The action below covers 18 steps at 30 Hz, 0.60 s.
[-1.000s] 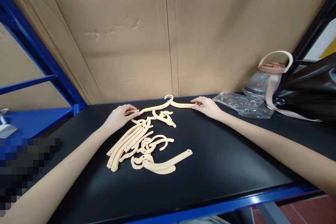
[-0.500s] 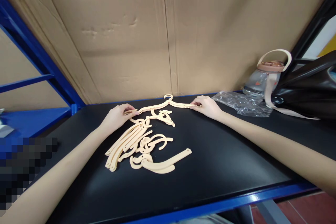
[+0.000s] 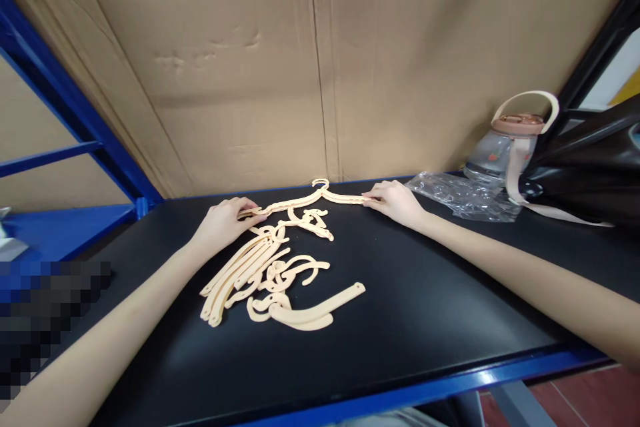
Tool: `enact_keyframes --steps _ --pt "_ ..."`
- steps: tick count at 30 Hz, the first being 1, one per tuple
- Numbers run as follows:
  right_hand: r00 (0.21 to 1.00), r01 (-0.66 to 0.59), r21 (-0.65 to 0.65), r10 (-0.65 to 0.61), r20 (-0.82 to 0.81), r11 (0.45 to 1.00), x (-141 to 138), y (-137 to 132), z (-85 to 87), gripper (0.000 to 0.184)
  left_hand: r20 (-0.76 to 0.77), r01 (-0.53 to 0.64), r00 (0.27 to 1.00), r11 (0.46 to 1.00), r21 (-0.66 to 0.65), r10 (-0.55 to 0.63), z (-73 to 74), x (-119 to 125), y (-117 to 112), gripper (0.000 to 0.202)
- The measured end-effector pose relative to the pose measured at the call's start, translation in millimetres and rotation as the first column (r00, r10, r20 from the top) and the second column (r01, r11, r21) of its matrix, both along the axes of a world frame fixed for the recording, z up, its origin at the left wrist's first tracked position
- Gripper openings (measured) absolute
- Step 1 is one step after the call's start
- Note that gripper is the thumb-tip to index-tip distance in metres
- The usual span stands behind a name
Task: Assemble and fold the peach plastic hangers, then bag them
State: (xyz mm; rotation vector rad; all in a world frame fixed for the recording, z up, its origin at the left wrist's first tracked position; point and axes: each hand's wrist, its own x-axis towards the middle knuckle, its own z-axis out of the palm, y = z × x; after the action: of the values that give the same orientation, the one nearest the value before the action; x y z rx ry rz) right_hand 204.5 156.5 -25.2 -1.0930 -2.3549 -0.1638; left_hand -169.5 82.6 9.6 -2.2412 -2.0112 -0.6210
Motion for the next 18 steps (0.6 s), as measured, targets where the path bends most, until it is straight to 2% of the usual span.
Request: enact_keyframes --steps 6,12,18 --pt "0.998 0.065 -0.007 -0.065 -0.02 0.998 1.1 -0.2 -1.4 0.021 -0.034 -0.017 0.999 0.999 0.041 0.018 -5.0 1.4 1.0 0.041" --pt "0.997 0.076 -0.008 -0.076 -0.014 0.997 -0.2 -2.7 -0.4 0.02 -0.011 -0.067 0.998 0.997 0.042 0.067 -9.3 0.5 3.1 0.041" --pt "0.998 0.053 0.036 -0.053 -0.016 0.998 -0.2 -7.7 3.6 0.032 0.033 -0.062 0.998 0.997 0.034 0.061 0.8 4.4 -2.5 0.06"
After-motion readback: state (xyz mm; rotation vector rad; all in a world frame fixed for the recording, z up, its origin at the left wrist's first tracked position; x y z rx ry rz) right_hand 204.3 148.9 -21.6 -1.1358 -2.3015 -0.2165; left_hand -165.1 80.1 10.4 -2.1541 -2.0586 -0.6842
